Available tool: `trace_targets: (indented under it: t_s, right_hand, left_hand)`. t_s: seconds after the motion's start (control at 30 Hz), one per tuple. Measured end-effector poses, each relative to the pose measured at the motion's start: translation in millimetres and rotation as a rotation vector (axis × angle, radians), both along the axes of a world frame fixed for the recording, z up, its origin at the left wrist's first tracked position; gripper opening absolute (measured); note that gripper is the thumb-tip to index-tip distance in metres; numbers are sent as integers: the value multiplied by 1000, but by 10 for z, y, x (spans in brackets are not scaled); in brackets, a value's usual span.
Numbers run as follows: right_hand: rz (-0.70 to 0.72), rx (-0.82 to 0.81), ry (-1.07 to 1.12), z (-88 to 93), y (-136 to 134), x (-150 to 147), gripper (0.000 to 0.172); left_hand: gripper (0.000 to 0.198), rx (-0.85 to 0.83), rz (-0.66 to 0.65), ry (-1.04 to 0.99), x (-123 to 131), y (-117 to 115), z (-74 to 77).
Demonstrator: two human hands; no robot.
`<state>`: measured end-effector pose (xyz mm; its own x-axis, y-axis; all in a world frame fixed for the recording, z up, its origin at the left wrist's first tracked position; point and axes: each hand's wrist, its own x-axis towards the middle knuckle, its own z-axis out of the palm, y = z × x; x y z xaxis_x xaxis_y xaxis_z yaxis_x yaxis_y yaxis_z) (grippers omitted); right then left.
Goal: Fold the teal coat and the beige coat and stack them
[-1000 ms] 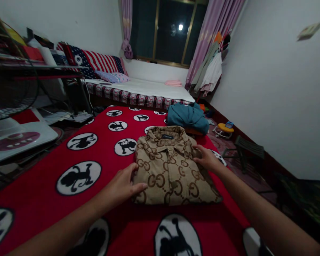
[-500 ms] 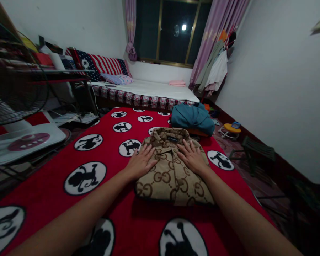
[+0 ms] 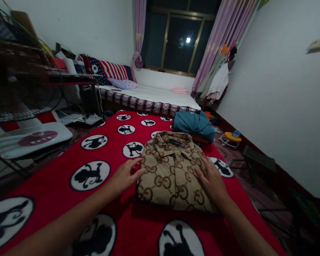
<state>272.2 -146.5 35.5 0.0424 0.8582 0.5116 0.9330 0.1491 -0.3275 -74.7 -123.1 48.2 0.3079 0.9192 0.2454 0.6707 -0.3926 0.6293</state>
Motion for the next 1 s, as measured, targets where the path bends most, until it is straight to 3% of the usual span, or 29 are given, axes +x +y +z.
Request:
trace_targets:
  t_s: [0.07, 0.17, 0.23, 0.3, 0.4, 0.53, 0.67, 0.77, 0.83, 0.9, 1.0]
  right_hand:
    - [58, 3, -21, 48, -260, -89, 56]
    - [220, -58, -181, 53, -571, -245, 60]
    - [310, -112, -301, -3, -697, -301, 66]
    - [343, -131, -377, -84, -783, -307, 73]
    - [333, -91, -443, -207, -904, -271, 77]
    - [337, -8, -469, -260, -1052, -247, 78]
    - [375, -38, -399, -43, -1051, -260, 66]
    - [333, -37, -305, 137, -934, -296, 50]
    - [242, -16, -276, 137, -841, -336, 50]
    - [178, -22, -297, 31, -781, -377, 58]
    - [167, -70, -336, -177, -792, -401, 68]
  left_hand:
    - [56, 105, -24, 20, -12, -264, 63]
    - [63, 295, -241, 188, 26, -581, 81]
    - [67, 282, -430, 286, 50, -713, 29]
    - [71, 213, -534, 328, 49, -794, -41]
    - [71, 161, -546, 312, 24, -865, -87]
    - [56, 176, -539, 332, 103, -888, 54]
    - [26, 108, -466, 406, 397, -750, 311]
    - [34, 240, -404, 293, 649, -565, 385]
    - [59, 346, -408, 227, 767, -462, 304]
    - [79, 369, -452, 229, 819, -414, 130]
    - [84, 299, -524, 274, 768, -452, -146]
